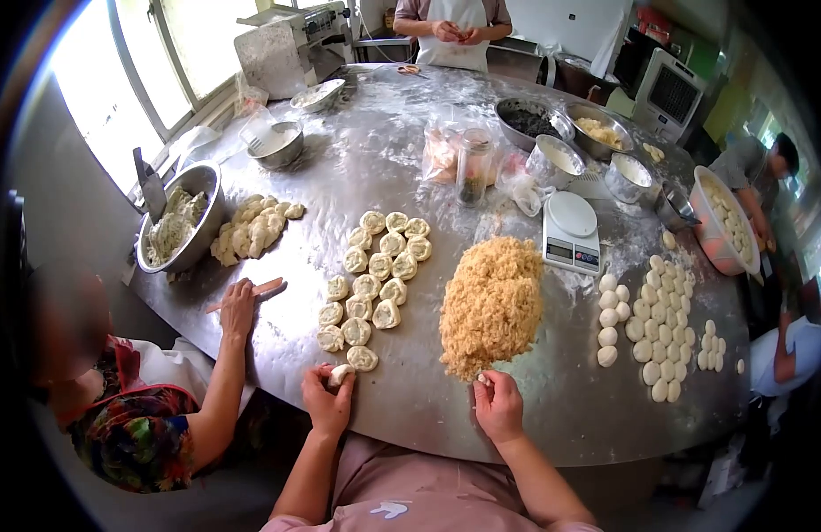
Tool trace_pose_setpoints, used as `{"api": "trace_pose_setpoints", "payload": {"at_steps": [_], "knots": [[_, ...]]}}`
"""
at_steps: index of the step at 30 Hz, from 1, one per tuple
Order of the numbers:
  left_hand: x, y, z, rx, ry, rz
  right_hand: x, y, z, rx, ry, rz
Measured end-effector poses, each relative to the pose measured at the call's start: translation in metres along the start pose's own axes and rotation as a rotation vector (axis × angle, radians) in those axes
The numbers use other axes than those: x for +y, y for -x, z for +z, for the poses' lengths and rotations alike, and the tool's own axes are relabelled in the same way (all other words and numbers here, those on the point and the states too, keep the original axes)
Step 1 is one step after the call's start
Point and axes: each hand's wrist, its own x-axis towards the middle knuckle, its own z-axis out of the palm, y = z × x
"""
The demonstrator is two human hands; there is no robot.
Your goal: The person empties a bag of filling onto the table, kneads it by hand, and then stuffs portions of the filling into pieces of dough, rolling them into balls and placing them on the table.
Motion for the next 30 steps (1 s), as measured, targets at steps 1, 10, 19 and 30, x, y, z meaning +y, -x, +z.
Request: {"api": "trace_pose_setpoints", "payload": {"at_steps": [1,10,19,30], "knots": [[0.001,0.002,0.001,0.017,0.001,-0.027,-0.001,0.001,0.001,-0.004,0.023,-0.012],[0.007,-0.013,-0.009,0.197,0.118,-0.052,-0.008,-0.003,0.001,0.070,0.095,-0.241],[-0.031,-0.012,0.012,-0.013,0.788,-0.395,-0.010,0.001,-0.003,0.126,0.086,-0.220],[-0.030,-0.016,-0.002,-0.046,1.256,-0.549,0.000,0.006,0.004,0.167,0.150,-0.244]]}}
